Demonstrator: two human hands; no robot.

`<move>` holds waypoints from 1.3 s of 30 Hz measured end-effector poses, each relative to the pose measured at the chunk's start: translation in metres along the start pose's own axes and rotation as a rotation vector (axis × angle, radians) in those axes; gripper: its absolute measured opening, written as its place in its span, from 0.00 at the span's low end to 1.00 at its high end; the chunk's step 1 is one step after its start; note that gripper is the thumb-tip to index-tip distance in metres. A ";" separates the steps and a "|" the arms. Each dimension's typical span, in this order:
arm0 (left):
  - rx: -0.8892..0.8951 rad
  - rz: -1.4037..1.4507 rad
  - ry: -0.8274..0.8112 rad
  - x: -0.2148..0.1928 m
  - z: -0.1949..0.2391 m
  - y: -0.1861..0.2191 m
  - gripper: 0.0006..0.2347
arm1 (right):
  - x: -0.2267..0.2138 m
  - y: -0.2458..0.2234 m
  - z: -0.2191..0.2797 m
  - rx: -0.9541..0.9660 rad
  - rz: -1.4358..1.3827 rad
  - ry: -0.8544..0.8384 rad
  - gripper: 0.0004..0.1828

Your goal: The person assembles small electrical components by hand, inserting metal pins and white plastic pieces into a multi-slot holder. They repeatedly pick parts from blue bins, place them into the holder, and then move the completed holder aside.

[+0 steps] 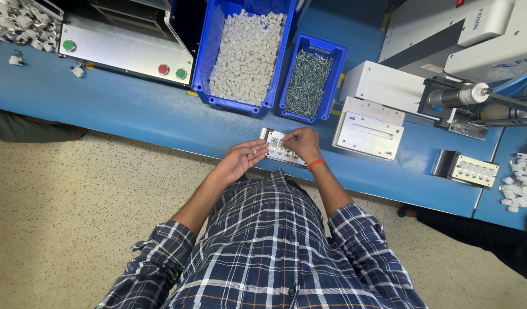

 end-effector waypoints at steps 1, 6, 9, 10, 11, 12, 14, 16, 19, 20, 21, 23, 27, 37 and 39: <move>-0.001 0.014 -0.018 0.003 0.001 0.002 0.21 | -0.006 -0.013 0.004 -0.103 0.069 0.054 0.11; 0.011 0.033 -0.091 0.012 0.002 0.007 0.22 | -0.026 -0.067 0.049 -0.414 -0.030 0.177 0.17; 0.021 0.056 -0.151 0.014 -0.001 0.004 0.23 | -0.014 -0.094 0.068 -0.491 -0.054 0.050 0.13; 0.027 0.063 -0.182 0.016 -0.003 0.002 0.23 | -0.011 -0.102 0.073 -0.508 -0.053 0.059 0.14; 0.035 0.070 -0.215 0.019 -0.004 0.000 0.23 | -0.008 -0.109 0.078 -0.525 -0.051 0.070 0.14; 0.036 0.073 -0.196 0.018 -0.007 -0.001 0.24 | -0.006 -0.114 0.082 -0.543 -0.049 0.080 0.14; 0.044 0.079 -0.153 0.017 -0.012 -0.004 0.24 | -0.010 -0.120 0.088 -0.567 -0.029 0.158 0.12; 0.048 0.143 -0.184 0.021 -0.012 -0.005 0.24 | -0.010 -0.120 0.091 -0.571 -0.049 0.189 0.11; 0.058 0.109 -0.096 0.021 -0.010 0.000 0.23 | -0.014 -0.107 0.090 -0.507 -0.164 0.194 0.10; 0.063 0.077 -0.045 0.021 -0.009 0.005 0.22 | -0.016 -0.098 0.088 -0.462 -0.220 0.207 0.10; 0.126 0.042 0.035 0.019 -0.010 0.017 0.22 | -0.019 -0.088 0.085 -0.417 -0.275 0.220 0.10; 0.254 -0.029 0.197 0.012 -0.010 0.048 0.20 | -0.022 -0.064 0.073 -0.277 -0.362 0.242 0.10; 0.432 -0.093 0.188 0.021 -0.027 0.122 0.21 | -0.013 -0.019 0.047 -0.065 -0.366 0.172 0.09; 0.822 -1.155 0.431 0.063 -0.014 0.168 0.34 | 0.021 -0.003 0.020 -0.061 -0.228 0.104 0.10; 0.925 -1.206 0.469 0.066 0.007 0.151 0.29 | 0.023 -0.006 0.017 -0.087 -0.207 0.103 0.09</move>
Point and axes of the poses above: each hand's wrist, its own z-axis away from the middle knuckle, its own x-axis out of the palm, y = z × x, the point moved 7 cm from there along -z, towards the middle knuckle, and after that the axes turned 1 degree about -z, right-handed, at the moved point
